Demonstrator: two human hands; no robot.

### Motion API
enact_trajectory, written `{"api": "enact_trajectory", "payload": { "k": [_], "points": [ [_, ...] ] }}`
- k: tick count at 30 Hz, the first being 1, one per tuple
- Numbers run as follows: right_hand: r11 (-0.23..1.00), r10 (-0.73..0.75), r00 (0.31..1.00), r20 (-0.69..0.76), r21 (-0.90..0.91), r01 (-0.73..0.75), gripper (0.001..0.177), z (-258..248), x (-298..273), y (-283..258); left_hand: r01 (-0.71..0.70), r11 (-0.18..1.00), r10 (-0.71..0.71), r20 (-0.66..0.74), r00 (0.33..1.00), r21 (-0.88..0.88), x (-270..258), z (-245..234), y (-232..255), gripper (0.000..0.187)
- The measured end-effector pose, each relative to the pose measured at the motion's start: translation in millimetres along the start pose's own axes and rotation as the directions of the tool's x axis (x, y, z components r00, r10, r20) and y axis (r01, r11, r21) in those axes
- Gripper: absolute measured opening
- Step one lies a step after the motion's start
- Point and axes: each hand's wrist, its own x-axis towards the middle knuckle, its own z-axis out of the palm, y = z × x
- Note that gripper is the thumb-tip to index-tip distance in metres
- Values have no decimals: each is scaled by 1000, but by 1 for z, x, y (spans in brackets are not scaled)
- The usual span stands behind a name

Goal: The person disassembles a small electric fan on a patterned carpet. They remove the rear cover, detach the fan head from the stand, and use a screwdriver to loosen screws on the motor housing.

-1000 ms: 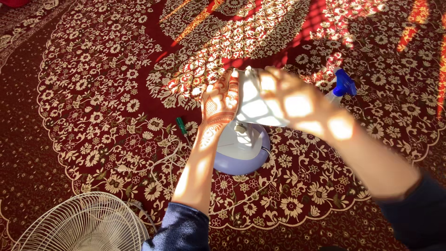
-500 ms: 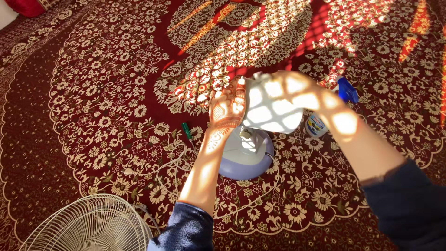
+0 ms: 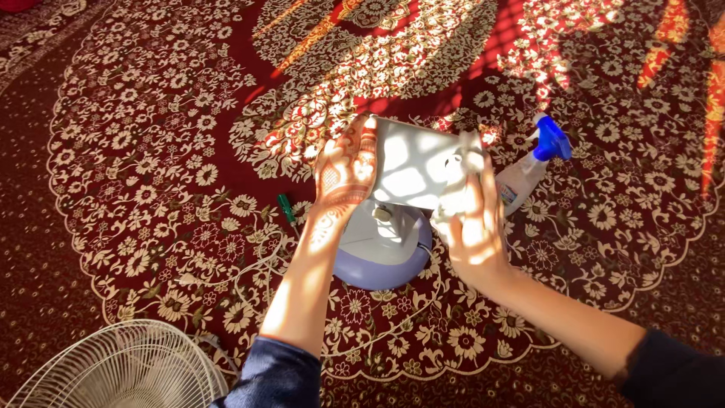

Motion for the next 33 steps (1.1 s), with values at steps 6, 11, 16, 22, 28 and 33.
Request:
{"api": "enact_trajectory", "payload": {
  "k": [6,11,16,22,28,33],
  "points": [
    [627,314,857,410,588,-511,28,19,54,68,10,999,-9,-14,1000,49,0,-8,-1,34],
    [235,329,495,804,438,-868,25,20,73,110,-163,951,235,-270,934,262,-14,-2,3,33],
    [38,326,420,847,433,-901,28,28,50,111,7,973,115,-510,852,233,-27,5,5,25],
    [51,377,378,846,389,-920,35,6,39,100,199,954,-292,-558,777,-223,-45,45,-1,40],
    [584,-50,720,692,605,-541,42,3,83,64,576,758,-623,-78,778,-305,-27,111,-92,34],
    [343,-516,822,242,937,-60,46,40,107,51,-72,737,-125,-240,963,-672,-28,124,-123,43]
  ]
}}
